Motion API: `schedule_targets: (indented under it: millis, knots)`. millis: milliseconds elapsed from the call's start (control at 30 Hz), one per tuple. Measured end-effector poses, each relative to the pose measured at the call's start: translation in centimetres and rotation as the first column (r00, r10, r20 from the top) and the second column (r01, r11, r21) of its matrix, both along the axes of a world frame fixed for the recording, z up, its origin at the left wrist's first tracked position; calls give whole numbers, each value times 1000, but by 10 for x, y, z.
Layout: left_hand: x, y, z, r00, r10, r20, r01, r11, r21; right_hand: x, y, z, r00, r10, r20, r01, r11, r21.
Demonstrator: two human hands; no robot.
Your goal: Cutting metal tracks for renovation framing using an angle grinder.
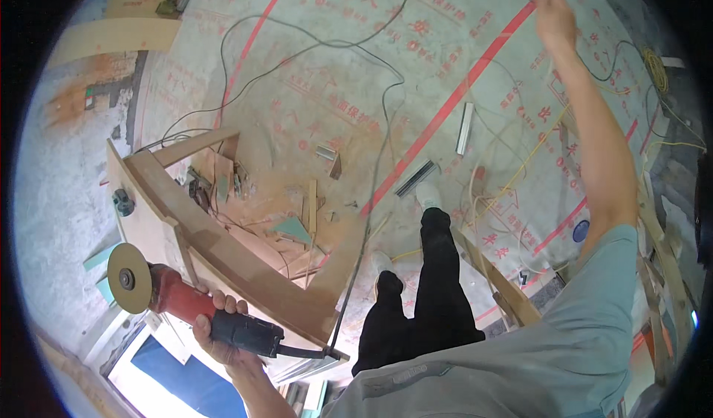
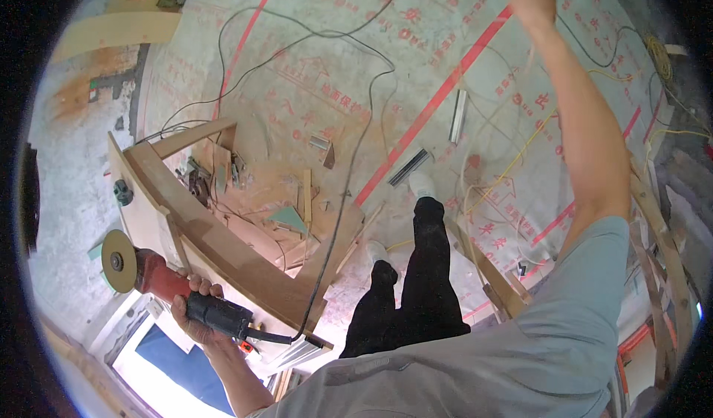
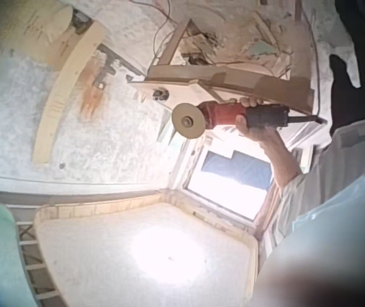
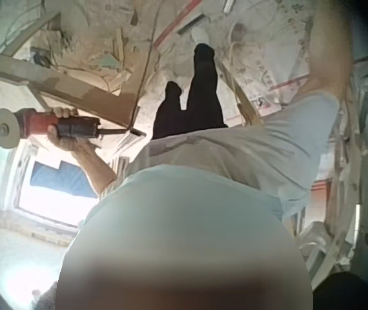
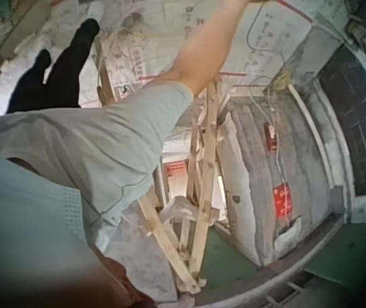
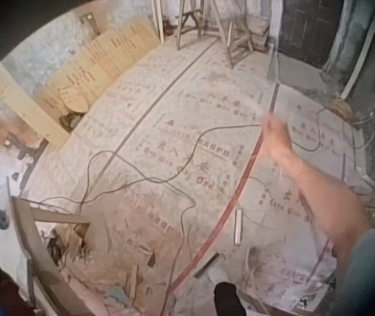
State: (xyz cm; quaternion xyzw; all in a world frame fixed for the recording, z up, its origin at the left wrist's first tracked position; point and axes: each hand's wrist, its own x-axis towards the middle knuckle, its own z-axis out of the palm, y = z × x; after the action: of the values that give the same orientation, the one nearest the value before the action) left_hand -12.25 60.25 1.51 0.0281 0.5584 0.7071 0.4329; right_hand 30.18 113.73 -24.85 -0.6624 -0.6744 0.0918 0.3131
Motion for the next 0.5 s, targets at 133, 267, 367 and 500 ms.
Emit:
schedule_targets:
  millis: [133,267,367,500]
  knots:
    - [-4,-18,38,998,58,10,-58,997,58,-7,19,105,973,-63,-222,124,955,270]
    - [-9,-31,52,997,60,54,-65,993,95,11,13,159,986,165,-3,-160,958,237]
    - [-9,-39,58,997,54,63,-61,992,113,68,48,178,918,349,188,-372,922,107]
    - [-12,-47,51,989,53,140,-76,984,163,229,129,208,669,227,707,-168,974,-154]
